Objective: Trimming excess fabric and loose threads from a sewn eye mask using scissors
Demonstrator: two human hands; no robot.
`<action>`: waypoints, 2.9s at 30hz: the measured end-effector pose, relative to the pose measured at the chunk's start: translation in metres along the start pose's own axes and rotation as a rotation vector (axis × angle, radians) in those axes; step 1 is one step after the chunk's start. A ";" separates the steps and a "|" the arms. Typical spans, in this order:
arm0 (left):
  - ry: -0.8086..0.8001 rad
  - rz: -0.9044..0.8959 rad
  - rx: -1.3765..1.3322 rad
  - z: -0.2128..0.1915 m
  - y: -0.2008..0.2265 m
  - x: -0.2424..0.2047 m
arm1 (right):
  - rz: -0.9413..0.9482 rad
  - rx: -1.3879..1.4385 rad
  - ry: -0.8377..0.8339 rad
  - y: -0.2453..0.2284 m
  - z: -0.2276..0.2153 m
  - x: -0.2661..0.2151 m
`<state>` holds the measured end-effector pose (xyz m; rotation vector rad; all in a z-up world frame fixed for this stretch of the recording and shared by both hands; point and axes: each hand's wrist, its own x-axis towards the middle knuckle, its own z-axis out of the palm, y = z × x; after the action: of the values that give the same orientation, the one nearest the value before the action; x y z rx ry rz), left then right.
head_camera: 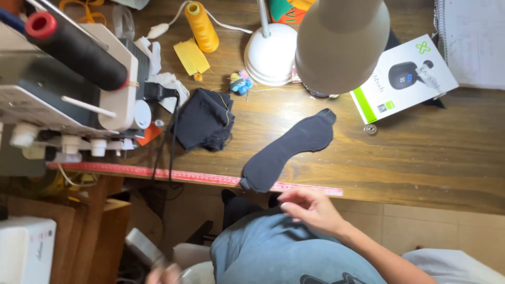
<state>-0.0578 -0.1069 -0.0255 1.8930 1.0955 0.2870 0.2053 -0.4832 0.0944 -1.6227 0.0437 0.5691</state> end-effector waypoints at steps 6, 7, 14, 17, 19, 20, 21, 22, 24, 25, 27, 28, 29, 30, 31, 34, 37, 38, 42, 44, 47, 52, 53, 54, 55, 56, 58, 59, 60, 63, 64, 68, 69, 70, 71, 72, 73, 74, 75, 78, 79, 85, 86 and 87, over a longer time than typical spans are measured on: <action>-0.672 0.711 -0.379 0.166 0.287 -0.041 | -0.091 0.360 -0.524 -0.011 -0.019 -0.005; -0.755 0.826 -0.469 0.196 0.313 -0.048 | -0.111 0.353 -0.456 -0.007 -0.022 -0.008; -0.955 1.296 -0.176 0.295 0.381 -0.007 | -0.075 0.300 0.291 0.032 -0.110 -0.056; -0.916 1.439 -0.122 0.354 0.380 0.027 | 0.218 0.039 0.557 0.046 -0.125 -0.098; -0.985 1.574 0.010 0.388 0.387 0.043 | 0.263 -0.140 0.599 0.047 -0.120 -0.113; -1.001 1.582 0.006 0.397 0.386 0.048 | 0.268 -0.133 0.614 0.044 -0.112 -0.113; -1.114 1.548 0.066 0.406 0.384 0.054 | 0.309 -0.012 0.617 0.041 -0.104 -0.113; -1.226 1.510 0.128 0.415 0.382 0.059 | 0.349 0.110 0.618 0.039 -0.096 -0.113; -1.274 1.510 0.091 0.414 0.391 0.057 | 0.389 0.153 0.593 0.030 -0.090 -0.106; -1.305 1.506 0.052 0.413 0.395 0.056 | 0.422 0.186 0.557 0.025 -0.089 -0.102; -1.294 1.499 0.017 0.400 0.407 0.055 | 0.425 0.164 0.460 0.033 -0.101 -0.098; -1.273 1.491 -0.017 0.394 0.414 0.054 | 0.423 0.135 0.355 0.036 -0.108 -0.096; -1.279 1.493 -0.019 0.394 0.413 0.055 | 0.425 0.138 0.361 0.036 -0.111 -0.094; -1.273 1.487 -0.023 0.394 0.413 0.057 | 0.411 0.132 0.350 0.036 -0.114 -0.091; -1.262 1.479 -0.026 0.394 0.412 0.059 | 0.397 0.123 0.336 0.036 -0.119 -0.088; -1.230 1.448 -0.035 0.395 0.409 0.064 | 0.174 0.146 0.394 0.056 -0.119 -0.084; -1.194 1.417 -0.040 0.398 0.406 0.066 | 0.166 -0.537 0.528 0.010 -0.114 -0.064; -1.195 1.414 -0.040 0.398 0.404 0.067 | 0.169 -0.538 0.526 0.011 -0.114 -0.058; -1.141 1.374 -0.047 0.397 0.401 0.071 | 0.002 -1.210 0.657 0.013 -0.118 -0.037; -1.121 1.368 -0.051 0.397 0.403 0.072 | -0.054 -1.384 0.689 0.018 -0.121 -0.028; -1.084 1.351 -0.055 0.398 0.403 0.070 | 0.023 -1.516 0.671 0.023 -0.126 -0.020; -1.028 1.315 -0.063 0.401 0.403 0.068 | -0.071 -1.710 0.642 0.012 -0.134 -0.012; -1.030 1.317 -0.063 0.401 0.403 0.068 | -0.069 -1.709 0.644 0.010 -0.135 -0.011; -1.014 1.306 -0.065 0.401 0.403 0.068 | -0.088 -1.732 0.649 0.008 -0.135 -0.010; -0.995 1.294 -0.065 0.401 0.403 0.069 | -0.111 -1.754 0.652 0.007 -0.135 -0.009; -0.994 1.295 -0.064 0.401 0.402 0.068 | -0.112 -1.752 0.653 0.006 -0.136 -0.009; -0.956 1.272 -0.065 0.401 0.402 0.068 | -0.147 -1.767 0.652 0.004 -0.138 -0.008; -0.956 1.273 -0.064 0.402 0.402 0.068 | -0.148 -1.766 0.653 0.002 -0.139 -0.007; -0.938 1.262 -0.064 0.402 0.402 0.068 | -0.136 -1.740 0.621 0.000 -0.140 -0.006; -0.904 1.240 -0.067 0.403 0.401 0.068 | -0.110 -1.690 0.571 -0.001 -0.145 -0.003; -0.886 1.228 -0.068 0.403 0.401 0.068 | -0.098 -1.668 0.550 0.000 -0.146 -0.001; -0.848 1.203 -0.072 0.403 0.399 0.068 | -0.095 -1.664 0.564 0.010 -0.149 0.001; -0.829 1.190 -0.073 0.402 0.399 0.069 | -0.061 -1.623 0.558 0.014 -0.149 0.001; -0.811 1.177 -0.075 0.402 0.398 0.069 | -0.027 -1.582 0.551 0.018 -0.149 0.002; -0.810 1.176 -0.075 0.401 0.397 0.070 | -0.027 -1.584 0.549 0.015 -0.148 0.000; -0.791 1.162 -0.078 0.399 0.396 0.072 | -0.038 -1.383 0.645 0.013 -0.147 -0.002; -0.768 1.148 -0.083 0.399 0.396 0.073 | -0.053 -1.181 0.732 0.009 -0.148 -0.002; -0.763 1.147 -0.087 0.395 0.395 0.077 | -0.057 -1.185 0.731 0.009 -0.146 -0.003; -0.743 1.132 -0.086 0.389 0.391 0.081 | -0.146 -1.072 0.791 0.009 -0.141 -0.005; -0.729 1.058 0.044 0.377 0.388 0.088 | -0.091 -0.708 0.872 -0.002 -0.118 0.001; -0.729 1.001 0.168 0.374 0.388 0.090 | 0.043 -0.461 0.886 -0.009 -0.109 0.005; -1.275 0.951 0.341 0.336 0.475 0.048 | -0.081 0.090 0.866 -0.023 -0.080 0.057; -1.278 0.956 0.340 0.351 0.460 0.052 | -0.083 0.090 0.871 -0.022 -0.079 0.062; -1.370 0.916 0.346 0.366 0.445 0.056 | -0.077 0.153 0.879 -0.020 -0.077 0.067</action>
<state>0.4418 -0.3674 0.1080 2.0935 -0.6856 -0.6878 0.2971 -0.5327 0.0891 -1.6037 0.6530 -0.2352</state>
